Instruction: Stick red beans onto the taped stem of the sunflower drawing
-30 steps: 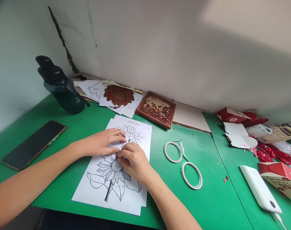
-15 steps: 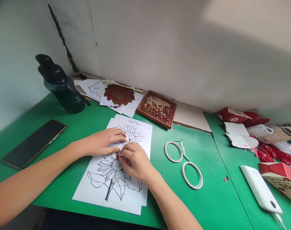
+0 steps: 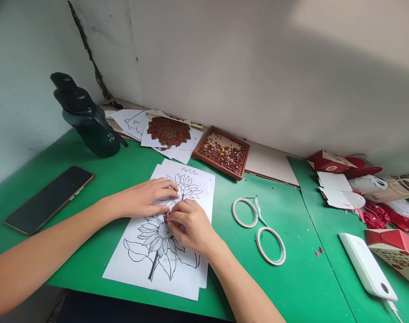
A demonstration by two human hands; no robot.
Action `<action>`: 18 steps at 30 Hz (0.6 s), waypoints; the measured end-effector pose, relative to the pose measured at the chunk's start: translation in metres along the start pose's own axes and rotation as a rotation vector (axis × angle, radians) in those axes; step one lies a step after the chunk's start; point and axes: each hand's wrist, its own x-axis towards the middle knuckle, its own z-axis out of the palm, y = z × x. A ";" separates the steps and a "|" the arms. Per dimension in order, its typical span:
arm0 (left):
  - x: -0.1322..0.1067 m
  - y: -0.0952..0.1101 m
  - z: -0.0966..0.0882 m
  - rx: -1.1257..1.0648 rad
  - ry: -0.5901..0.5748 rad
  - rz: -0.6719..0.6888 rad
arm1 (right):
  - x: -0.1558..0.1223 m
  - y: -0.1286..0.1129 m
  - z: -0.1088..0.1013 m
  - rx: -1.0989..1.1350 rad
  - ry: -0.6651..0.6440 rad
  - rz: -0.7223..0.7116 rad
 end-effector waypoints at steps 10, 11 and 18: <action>0.000 0.001 -0.003 -0.049 -0.021 -0.024 | -0.001 0.001 0.000 0.002 0.005 -0.024; -0.001 0.001 -0.003 -0.059 -0.027 -0.030 | -0.001 0.001 0.000 0.002 0.006 -0.029; 0.000 0.002 -0.004 -0.076 -0.055 -0.059 | -0.001 -0.001 0.001 -0.003 0.020 -0.017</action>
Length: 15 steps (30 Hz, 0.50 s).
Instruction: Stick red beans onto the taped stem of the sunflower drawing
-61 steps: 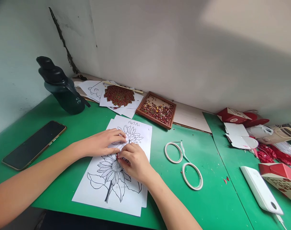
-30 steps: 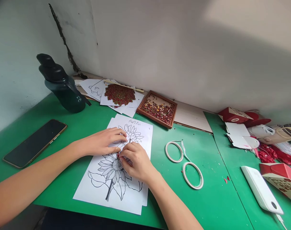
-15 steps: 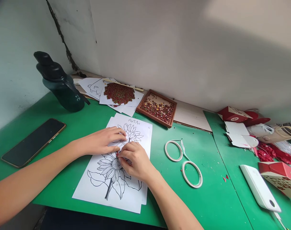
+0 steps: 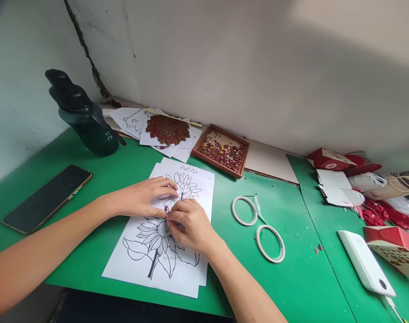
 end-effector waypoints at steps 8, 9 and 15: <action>0.000 -0.004 0.001 -0.011 0.013 0.032 | -0.001 0.004 0.001 0.044 -0.001 0.011; 0.000 -0.004 0.001 -0.012 0.016 0.036 | 0.000 0.003 0.001 0.049 -0.002 0.011; 0.000 -0.004 0.002 -0.004 0.023 0.043 | 0.001 0.001 0.004 0.072 -0.003 -0.008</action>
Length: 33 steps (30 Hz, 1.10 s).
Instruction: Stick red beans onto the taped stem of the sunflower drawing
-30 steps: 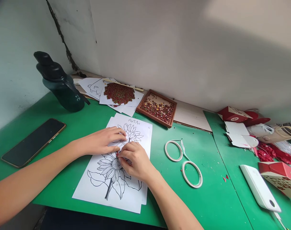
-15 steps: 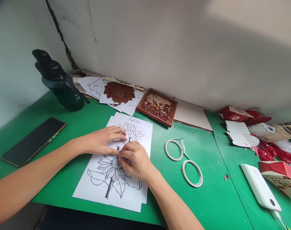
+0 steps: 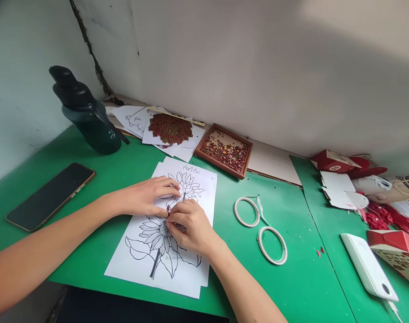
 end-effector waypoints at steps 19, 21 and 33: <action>0.000 -0.002 0.001 0.008 0.023 0.010 | 0.000 0.001 -0.002 -0.055 0.049 0.000; 0.000 -0.002 0.001 0.008 0.031 0.017 | 0.000 0.001 -0.003 -0.058 0.055 0.001; 0.002 -0.002 0.003 0.027 0.039 0.022 | 0.000 0.000 -0.001 -0.084 0.040 -0.003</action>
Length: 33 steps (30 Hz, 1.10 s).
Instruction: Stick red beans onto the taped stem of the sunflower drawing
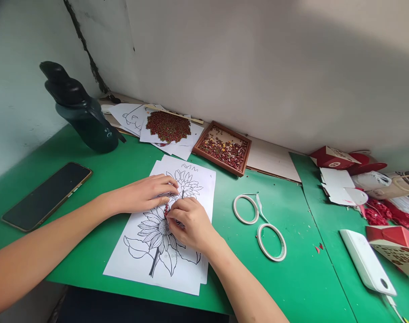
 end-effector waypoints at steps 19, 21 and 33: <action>0.002 0.008 -0.002 -0.001 -0.028 -0.054 | 0.000 0.001 -0.002 0.055 0.315 0.083; 0.002 0.008 -0.002 0.015 -0.032 -0.057 | 0.001 0.001 -0.004 0.071 0.370 0.092; 0.002 0.006 0.005 0.072 -0.002 -0.024 | 0.007 0.003 -0.013 0.090 0.516 0.133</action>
